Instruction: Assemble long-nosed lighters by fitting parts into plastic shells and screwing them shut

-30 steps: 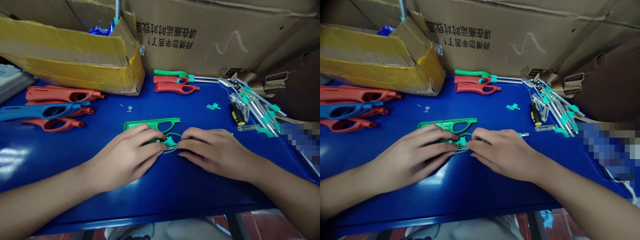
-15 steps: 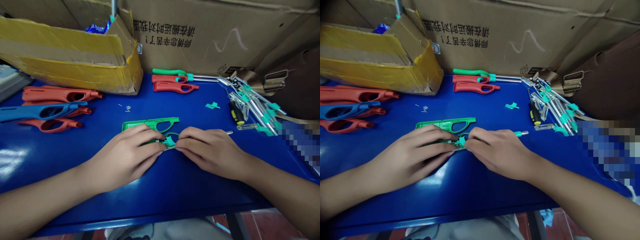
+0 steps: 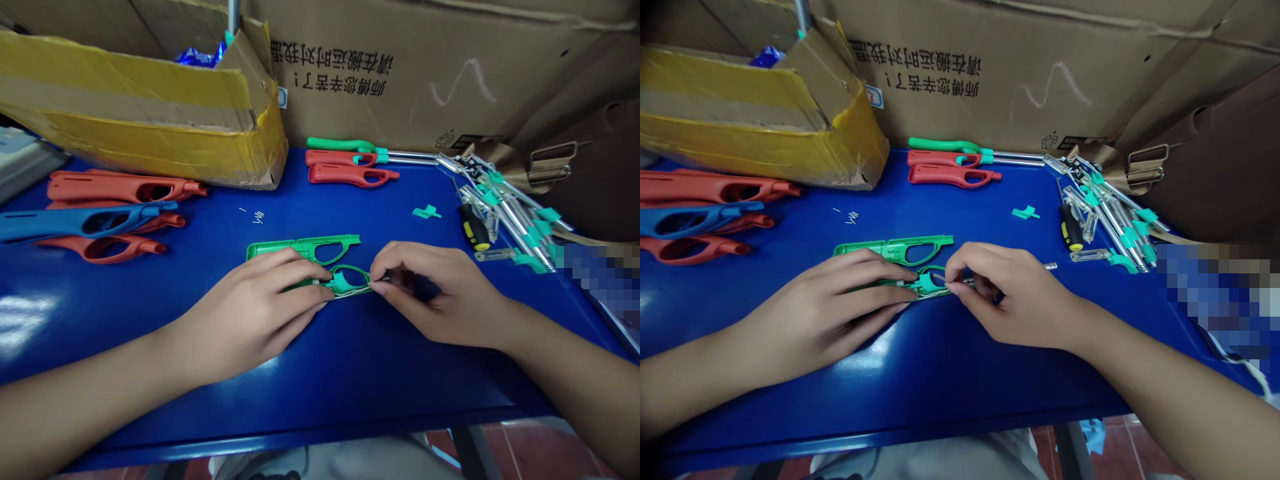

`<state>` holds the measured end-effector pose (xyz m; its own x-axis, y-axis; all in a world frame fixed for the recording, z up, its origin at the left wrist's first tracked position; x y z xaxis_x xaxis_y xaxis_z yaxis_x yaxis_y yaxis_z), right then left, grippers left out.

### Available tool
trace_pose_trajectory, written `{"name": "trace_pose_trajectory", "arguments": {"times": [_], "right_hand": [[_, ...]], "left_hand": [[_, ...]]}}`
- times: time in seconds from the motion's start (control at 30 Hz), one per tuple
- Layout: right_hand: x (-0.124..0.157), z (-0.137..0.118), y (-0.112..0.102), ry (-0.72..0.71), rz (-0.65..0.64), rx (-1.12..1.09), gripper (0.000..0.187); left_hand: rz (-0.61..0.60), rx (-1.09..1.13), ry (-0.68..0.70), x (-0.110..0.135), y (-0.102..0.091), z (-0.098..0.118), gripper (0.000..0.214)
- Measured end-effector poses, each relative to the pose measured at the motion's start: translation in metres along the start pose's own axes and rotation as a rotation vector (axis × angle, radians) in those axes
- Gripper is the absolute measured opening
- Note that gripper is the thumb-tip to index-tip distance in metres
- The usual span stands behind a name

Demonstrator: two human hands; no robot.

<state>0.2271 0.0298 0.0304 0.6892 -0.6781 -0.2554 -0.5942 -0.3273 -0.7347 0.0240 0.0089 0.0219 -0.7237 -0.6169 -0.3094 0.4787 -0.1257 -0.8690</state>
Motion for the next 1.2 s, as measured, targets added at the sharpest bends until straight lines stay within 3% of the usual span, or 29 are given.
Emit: {"name": "trace_pose_trajectory", "arguments": {"times": [0.17,0.3,0.4,0.63,0.87,1.2], "right_hand": [[0.000,0.000,0.000,-0.065,-0.070,0.015,0.009],[0.003,-0.008,0.003,-0.199,-0.190,0.176,0.011],[0.004,-0.013,0.005,-0.255,-0.195,0.290,0.019],[-0.001,-0.006,0.013,-0.104,-0.071,0.262,0.014],[-0.002,-0.003,0.014,-0.013,-0.058,0.209,0.011],[0.000,-0.001,0.014,-0.009,-0.114,0.266,0.011]], "left_hand": [[0.004,-0.006,0.011,0.000,0.000,0.001,0.023],[0.025,-0.033,0.026,0.000,-0.002,0.001,0.022],[0.054,-0.046,0.051,0.001,-0.003,0.002,0.021],[0.105,-0.059,0.079,0.002,-0.003,0.003,0.017],[0.097,-0.054,0.093,0.001,-0.002,0.004,0.018],[0.077,-0.033,0.097,0.002,-0.001,0.002,0.018]]}}
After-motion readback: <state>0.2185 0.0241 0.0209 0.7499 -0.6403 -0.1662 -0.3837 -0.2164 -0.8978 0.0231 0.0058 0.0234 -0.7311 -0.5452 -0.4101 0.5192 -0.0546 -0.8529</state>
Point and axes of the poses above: each hand's wrist, its own x-axis away from the middle knuckle, its own y-axis out of the palm, z = x × y, the point moved 5 cm from there along -x, towards the middle knuckle, and after that the axes turned 4 degrees about -y, right-handed, at the moved point
